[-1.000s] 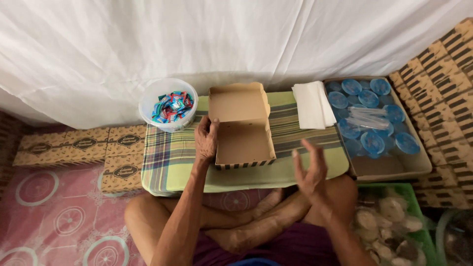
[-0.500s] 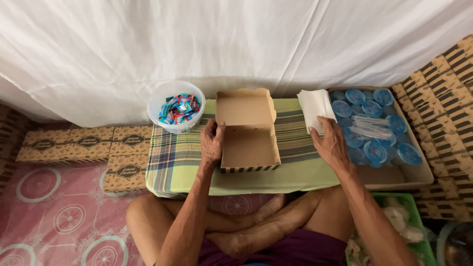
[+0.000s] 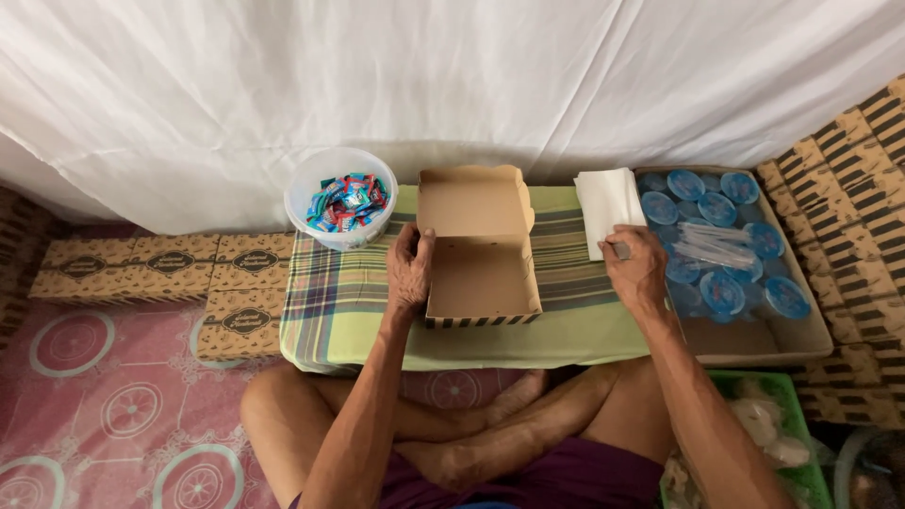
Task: Packing a cardboard box with a napkin, a cup of water, and various packaged snacks.
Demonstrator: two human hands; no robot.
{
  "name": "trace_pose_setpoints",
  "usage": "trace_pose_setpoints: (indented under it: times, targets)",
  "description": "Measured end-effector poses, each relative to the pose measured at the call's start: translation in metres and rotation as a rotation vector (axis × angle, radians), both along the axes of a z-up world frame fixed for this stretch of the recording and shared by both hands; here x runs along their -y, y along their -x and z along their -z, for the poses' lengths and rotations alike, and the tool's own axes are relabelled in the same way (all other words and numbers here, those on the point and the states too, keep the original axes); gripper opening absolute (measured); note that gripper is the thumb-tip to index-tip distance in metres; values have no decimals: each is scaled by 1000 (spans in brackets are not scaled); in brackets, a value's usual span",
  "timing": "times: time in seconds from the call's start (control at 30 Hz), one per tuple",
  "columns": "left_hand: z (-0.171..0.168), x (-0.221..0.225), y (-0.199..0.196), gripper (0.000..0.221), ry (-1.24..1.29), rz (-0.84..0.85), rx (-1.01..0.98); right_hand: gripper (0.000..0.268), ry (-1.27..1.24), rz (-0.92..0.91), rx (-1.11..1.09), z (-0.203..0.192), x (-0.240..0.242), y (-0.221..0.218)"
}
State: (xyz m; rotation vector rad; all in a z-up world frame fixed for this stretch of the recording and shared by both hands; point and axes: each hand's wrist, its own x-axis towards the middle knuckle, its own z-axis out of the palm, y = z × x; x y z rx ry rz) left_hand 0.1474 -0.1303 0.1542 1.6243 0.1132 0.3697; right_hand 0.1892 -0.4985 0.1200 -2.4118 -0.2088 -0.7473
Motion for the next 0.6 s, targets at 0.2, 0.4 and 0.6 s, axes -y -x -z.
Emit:
trace_pose_setpoints:
  times: [0.2, 0.4, 0.6]
  targets:
    - [-5, -2, 2, 35, -17, 1, -6, 26, 109, 158, 202, -6, 0, 1]
    - [2, 0, -1, 34, -2, 3, -8, 44, 184, 399, 50, -7, -4, 5]
    - [9, 0, -3, 33, 1, 1, 3, 33, 121, 446, -48, 2, -3, 1]
